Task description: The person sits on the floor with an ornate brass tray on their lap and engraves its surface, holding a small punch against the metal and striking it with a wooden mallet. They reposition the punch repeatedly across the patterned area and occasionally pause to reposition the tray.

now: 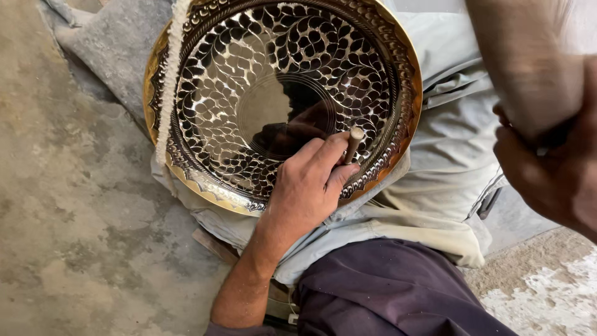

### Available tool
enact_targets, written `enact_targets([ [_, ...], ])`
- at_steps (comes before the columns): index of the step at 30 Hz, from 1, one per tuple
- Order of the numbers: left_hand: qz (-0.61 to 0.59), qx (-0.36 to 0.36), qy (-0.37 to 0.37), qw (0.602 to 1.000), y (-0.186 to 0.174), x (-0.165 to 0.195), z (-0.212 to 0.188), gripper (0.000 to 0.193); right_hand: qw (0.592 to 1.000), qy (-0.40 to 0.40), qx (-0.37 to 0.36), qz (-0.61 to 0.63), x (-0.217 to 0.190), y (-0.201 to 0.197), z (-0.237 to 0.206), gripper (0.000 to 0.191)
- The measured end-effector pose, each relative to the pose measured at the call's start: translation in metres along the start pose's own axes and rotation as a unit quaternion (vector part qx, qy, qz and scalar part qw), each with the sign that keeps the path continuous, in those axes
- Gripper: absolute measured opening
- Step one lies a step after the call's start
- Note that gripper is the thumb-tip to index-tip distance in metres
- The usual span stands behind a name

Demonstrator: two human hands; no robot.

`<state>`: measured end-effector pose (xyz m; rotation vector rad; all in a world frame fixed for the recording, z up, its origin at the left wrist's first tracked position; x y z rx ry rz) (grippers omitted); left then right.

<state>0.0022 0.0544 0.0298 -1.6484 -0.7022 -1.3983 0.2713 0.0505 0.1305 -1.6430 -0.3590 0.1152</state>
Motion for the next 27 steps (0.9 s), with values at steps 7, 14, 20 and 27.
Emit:
enact_targets([
  [7,0.004,0.005,0.022,1.0,-0.002,0.001,-0.001,0.042,1.0,-0.002,-0.009,0.017,0.0,0.006,-0.009,0.062],
  [14,0.001,-0.004,0.019,1.0,-0.004,0.004,0.001,0.043,0.991,0.073,-0.046,0.102,-0.005,0.0,0.0,0.057],
  [20,0.003,-0.012,0.017,1.0,-0.005,0.004,0.0,0.043,0.976,0.084,-0.018,0.198,-0.002,0.002,-0.004,0.053],
  [27,0.005,-0.015,0.022,1.0,-0.005,0.001,-0.002,0.042,0.998,0.014,-0.067,-0.002,0.002,0.013,-0.007,0.059],
])
Point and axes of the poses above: each hand's wrist, its own z-axis towards the middle knuckle, its own y-axis out of the palm, x = y × z, the point moved 2 cm from there along z, towards the middle knuckle, and after that the axes turned 10 degrees about -z, right-handed, at the moved point
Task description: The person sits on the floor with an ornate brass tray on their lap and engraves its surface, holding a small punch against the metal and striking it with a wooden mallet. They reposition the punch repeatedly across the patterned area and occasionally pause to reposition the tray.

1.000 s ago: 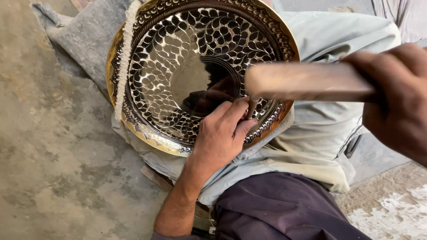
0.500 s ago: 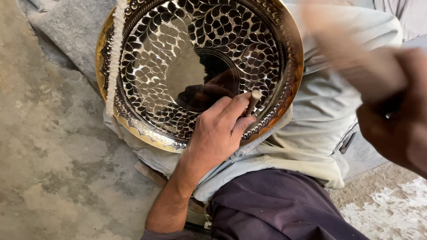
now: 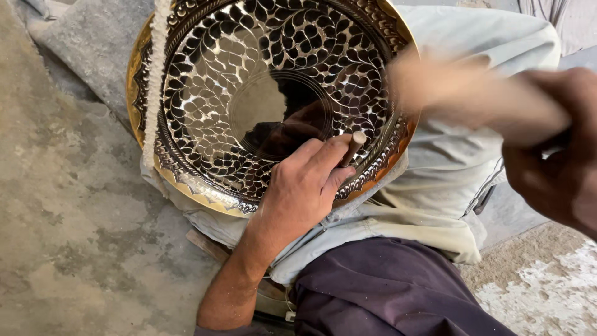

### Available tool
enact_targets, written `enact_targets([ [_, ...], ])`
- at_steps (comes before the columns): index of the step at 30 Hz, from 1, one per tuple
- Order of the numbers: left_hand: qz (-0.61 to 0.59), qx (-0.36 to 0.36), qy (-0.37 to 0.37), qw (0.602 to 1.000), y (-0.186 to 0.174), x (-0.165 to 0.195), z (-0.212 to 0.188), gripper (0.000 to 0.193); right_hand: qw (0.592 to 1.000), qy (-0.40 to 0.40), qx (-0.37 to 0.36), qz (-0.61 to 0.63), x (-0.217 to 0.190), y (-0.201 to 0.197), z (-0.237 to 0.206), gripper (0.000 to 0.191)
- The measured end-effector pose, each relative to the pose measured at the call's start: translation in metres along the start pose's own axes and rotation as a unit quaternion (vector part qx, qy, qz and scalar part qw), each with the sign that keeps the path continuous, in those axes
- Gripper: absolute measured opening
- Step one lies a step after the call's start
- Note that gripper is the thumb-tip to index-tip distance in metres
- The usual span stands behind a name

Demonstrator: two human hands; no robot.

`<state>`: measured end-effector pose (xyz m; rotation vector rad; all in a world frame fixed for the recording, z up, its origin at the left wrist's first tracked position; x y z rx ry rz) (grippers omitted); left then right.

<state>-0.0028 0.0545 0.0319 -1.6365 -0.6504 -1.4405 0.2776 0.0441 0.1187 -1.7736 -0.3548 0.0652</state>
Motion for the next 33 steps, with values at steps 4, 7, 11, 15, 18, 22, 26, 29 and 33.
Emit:
enact_targets([
  [4,0.013,-0.02,-0.02,1.0,0.003,-0.006,0.001,0.033,1.0,0.001,-0.023,-0.014,0.0,0.004,0.0,0.059],
  [7,0.012,-0.006,-0.004,1.0,0.002,-0.006,-0.001,0.04,0.998,0.019,-0.049,0.03,-0.001,0.011,-0.005,0.058],
  [11,0.016,-0.011,0.003,1.0,0.001,-0.005,0.0,0.043,0.995,0.039,-0.043,0.075,0.003,0.021,-0.014,0.062],
  [15,0.011,-0.013,0.006,1.0,-0.002,-0.001,-0.001,0.042,0.992,0.052,-0.033,0.111,0.003,0.023,-0.016,0.065],
  [18,0.003,-0.019,-0.009,1.0,-0.001,-0.003,0.001,0.044,0.965,0.103,-0.028,0.24,-0.002,0.023,-0.012,0.068],
  [22,0.019,-0.02,-0.004,1.0,-0.002,-0.002,-0.002,0.042,0.889,0.151,-0.009,0.432,-0.003,0.028,-0.007,0.069],
  [26,0.017,-0.025,-0.003,1.0,-0.003,-0.002,-0.001,0.042,0.917,0.175,-0.033,0.356,0.006,0.048,-0.016,0.054],
  [29,0.008,-0.02,-0.006,1.0,-0.003,0.0,-0.001,0.043,0.913,0.18,-0.012,0.367,0.011,0.068,-0.031,0.053],
  [33,-0.001,-0.031,-0.018,0.999,-0.004,-0.002,-0.001,0.043,0.902,0.185,-0.009,0.391,0.017,0.081,-0.04,0.052],
])
Point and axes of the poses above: each hand's wrist, its own z-axis towards the middle knuckle, its own y-axis out of the palm, x = y × z, the point moved 2 cm from there along z, towards the middle knuckle, and after that the axes turned 10 degrees about -z, right-handed, at the moved point
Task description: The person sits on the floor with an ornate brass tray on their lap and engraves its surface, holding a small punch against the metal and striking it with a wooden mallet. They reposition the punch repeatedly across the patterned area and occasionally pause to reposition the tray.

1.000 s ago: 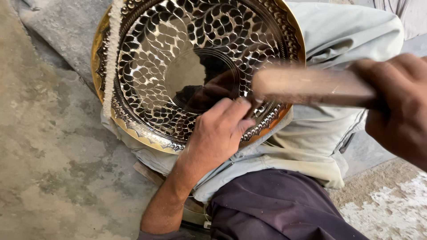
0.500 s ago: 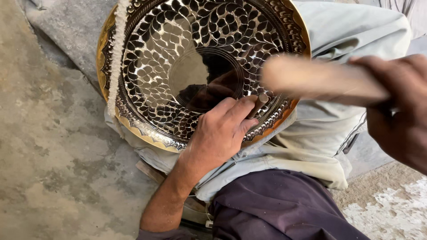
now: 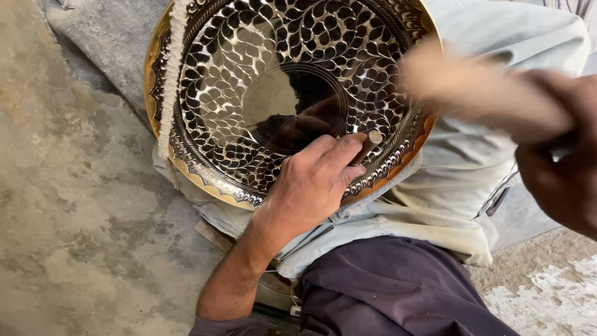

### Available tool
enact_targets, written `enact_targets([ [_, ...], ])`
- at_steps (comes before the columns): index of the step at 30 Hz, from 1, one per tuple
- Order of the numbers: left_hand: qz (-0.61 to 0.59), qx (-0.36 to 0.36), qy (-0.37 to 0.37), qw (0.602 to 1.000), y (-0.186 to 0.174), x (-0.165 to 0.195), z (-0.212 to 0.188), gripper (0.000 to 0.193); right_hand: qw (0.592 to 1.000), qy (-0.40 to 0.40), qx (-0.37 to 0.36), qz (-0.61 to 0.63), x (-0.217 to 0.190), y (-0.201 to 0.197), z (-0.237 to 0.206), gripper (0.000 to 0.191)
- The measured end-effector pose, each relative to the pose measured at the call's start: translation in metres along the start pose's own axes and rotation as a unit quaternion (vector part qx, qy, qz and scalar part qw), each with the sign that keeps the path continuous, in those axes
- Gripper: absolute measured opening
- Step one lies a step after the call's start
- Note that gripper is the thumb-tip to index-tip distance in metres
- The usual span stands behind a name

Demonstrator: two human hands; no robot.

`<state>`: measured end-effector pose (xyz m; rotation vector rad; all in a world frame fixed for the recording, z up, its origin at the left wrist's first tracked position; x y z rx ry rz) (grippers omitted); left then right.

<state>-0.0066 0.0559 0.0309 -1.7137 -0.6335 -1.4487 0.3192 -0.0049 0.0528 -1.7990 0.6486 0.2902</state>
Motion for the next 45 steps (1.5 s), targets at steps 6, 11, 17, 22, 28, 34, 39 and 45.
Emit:
enact_targets([
  [6,0.024,-0.008,0.005,1.0,-0.002,-0.002,-0.002,0.038,0.976,-0.103,0.013,-0.189,-0.038,-0.008,0.005,0.051],
  [11,0.026,-0.01,0.025,0.999,-0.003,-0.001,-0.002,0.041,0.98,-0.066,-0.018,-0.185,-0.065,-0.013,0.007,0.055],
  [17,0.023,-0.014,0.022,0.999,-0.003,0.0,-0.001,0.04,0.924,-0.17,0.005,-0.342,-0.068,-0.022,0.002,0.06],
  [22,0.018,-0.013,0.021,1.0,-0.004,0.001,-0.005,0.041,0.926,-0.147,-0.009,-0.348,-0.076,-0.02,-0.001,0.06],
  [28,0.018,-0.021,0.021,0.999,-0.004,0.001,-0.002,0.04,0.882,-0.159,-0.038,-0.442,-0.077,-0.028,0.006,0.058],
  [34,0.018,-0.026,0.015,0.999,-0.005,0.004,0.0,0.042,0.997,-0.062,-0.029,0.017,-0.056,-0.022,0.0,0.05],
  [39,0.009,-0.027,0.014,0.999,-0.007,0.004,-0.001,0.042,0.989,-0.093,0.036,-0.109,-0.057,-0.018,-0.009,0.053],
  [45,0.025,-0.027,0.017,0.999,-0.007,0.002,-0.003,0.041,0.963,-0.114,0.02,-0.244,-0.064,-0.02,-0.008,0.054],
])
Point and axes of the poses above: each hand's wrist, its own z-axis towards the middle knuckle, its own y-axis out of the palm, x = y × z, the point moved 2 cm from there along z, towards the middle knuckle, and after that the axes turned 10 degrees about -z, right-handed, at the moved point
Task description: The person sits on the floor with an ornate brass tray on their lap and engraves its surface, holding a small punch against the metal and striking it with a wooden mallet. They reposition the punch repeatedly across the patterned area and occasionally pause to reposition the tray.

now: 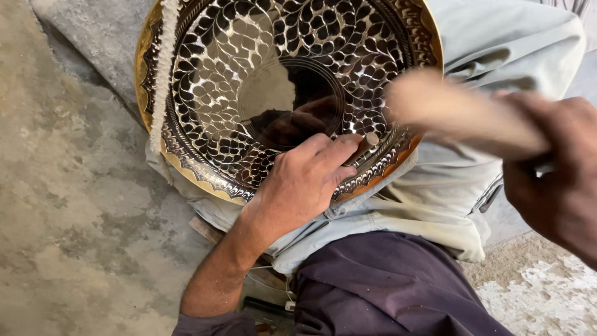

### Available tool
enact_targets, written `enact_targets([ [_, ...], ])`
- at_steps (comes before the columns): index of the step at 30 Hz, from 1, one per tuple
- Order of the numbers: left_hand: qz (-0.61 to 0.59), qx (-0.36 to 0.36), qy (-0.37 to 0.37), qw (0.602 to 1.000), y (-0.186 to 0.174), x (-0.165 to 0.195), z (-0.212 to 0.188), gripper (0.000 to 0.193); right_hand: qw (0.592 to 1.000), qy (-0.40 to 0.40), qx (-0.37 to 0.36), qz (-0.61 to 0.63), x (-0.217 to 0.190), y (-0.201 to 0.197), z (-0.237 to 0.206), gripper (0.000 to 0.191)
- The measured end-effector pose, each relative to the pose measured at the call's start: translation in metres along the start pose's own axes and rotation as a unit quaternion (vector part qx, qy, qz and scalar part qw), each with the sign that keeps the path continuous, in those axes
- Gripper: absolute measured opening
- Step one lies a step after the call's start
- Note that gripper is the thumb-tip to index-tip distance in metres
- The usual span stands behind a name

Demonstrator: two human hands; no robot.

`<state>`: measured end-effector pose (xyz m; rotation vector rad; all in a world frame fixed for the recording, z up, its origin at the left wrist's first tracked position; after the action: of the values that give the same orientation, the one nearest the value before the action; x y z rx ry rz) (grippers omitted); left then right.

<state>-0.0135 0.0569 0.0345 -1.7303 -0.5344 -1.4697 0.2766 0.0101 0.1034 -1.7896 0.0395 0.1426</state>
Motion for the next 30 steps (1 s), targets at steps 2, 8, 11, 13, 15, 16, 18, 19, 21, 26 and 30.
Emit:
enact_targets([
  [2,-0.01,0.003,0.006,1.0,0.0,-0.001,-0.001,0.041,1.0,-0.018,0.008,-0.016,0.001,0.0,-0.003,0.052],
  [8,-0.017,-0.002,0.01,1.0,0.002,-0.005,-0.003,0.04,0.938,0.142,-0.015,0.316,0.003,0.017,-0.013,0.033],
  [11,-0.012,-0.002,0.006,1.0,0.002,-0.005,-0.006,0.039,0.997,0.038,-0.005,0.074,-0.003,0.012,-0.018,0.047],
  [13,-0.022,0.012,0.012,1.0,0.001,-0.004,-0.009,0.038,0.994,-0.064,0.01,-0.088,-0.007,0.008,-0.018,0.056],
  [15,-0.046,0.043,0.028,0.998,-0.003,-0.002,-0.014,0.04,0.988,-0.098,0.014,-0.117,-0.006,0.006,-0.016,0.056],
  [16,-0.039,0.056,0.032,0.997,-0.005,-0.002,-0.018,0.04,0.989,-0.105,0.013,-0.104,-0.006,0.006,-0.014,0.055],
  [18,-0.033,0.068,0.046,0.996,-0.007,-0.002,-0.022,0.04,0.99,-0.111,0.014,-0.082,-0.003,0.006,-0.011,0.055],
  [19,-0.031,0.06,0.039,0.997,-0.006,-0.003,-0.022,0.042,0.99,-0.116,0.014,-0.076,-0.002,0.008,-0.009,0.055],
  [21,-0.023,0.049,0.029,0.998,-0.005,-0.006,-0.023,0.045,0.99,-0.122,0.009,-0.066,-0.002,0.011,-0.007,0.055],
  [26,-0.012,0.063,0.013,0.998,-0.001,-0.009,-0.023,0.043,0.99,-0.133,0.005,-0.049,-0.005,0.019,-0.004,0.054],
  [30,-0.006,0.05,0.009,0.999,0.001,-0.009,-0.023,0.043,0.987,-0.146,0.005,-0.061,-0.004,0.023,0.001,0.053],
])
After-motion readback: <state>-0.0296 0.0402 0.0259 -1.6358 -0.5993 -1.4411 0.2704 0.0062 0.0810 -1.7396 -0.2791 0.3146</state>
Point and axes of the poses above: each hand's wrist, its own z-axis towards the middle knuckle, its own y-axis out of the palm, x = y × z, the point moved 2 cm from there along z, towards the middle knuckle, and after that the axes turned 10 degrees about -z, right-handed, at the moved point
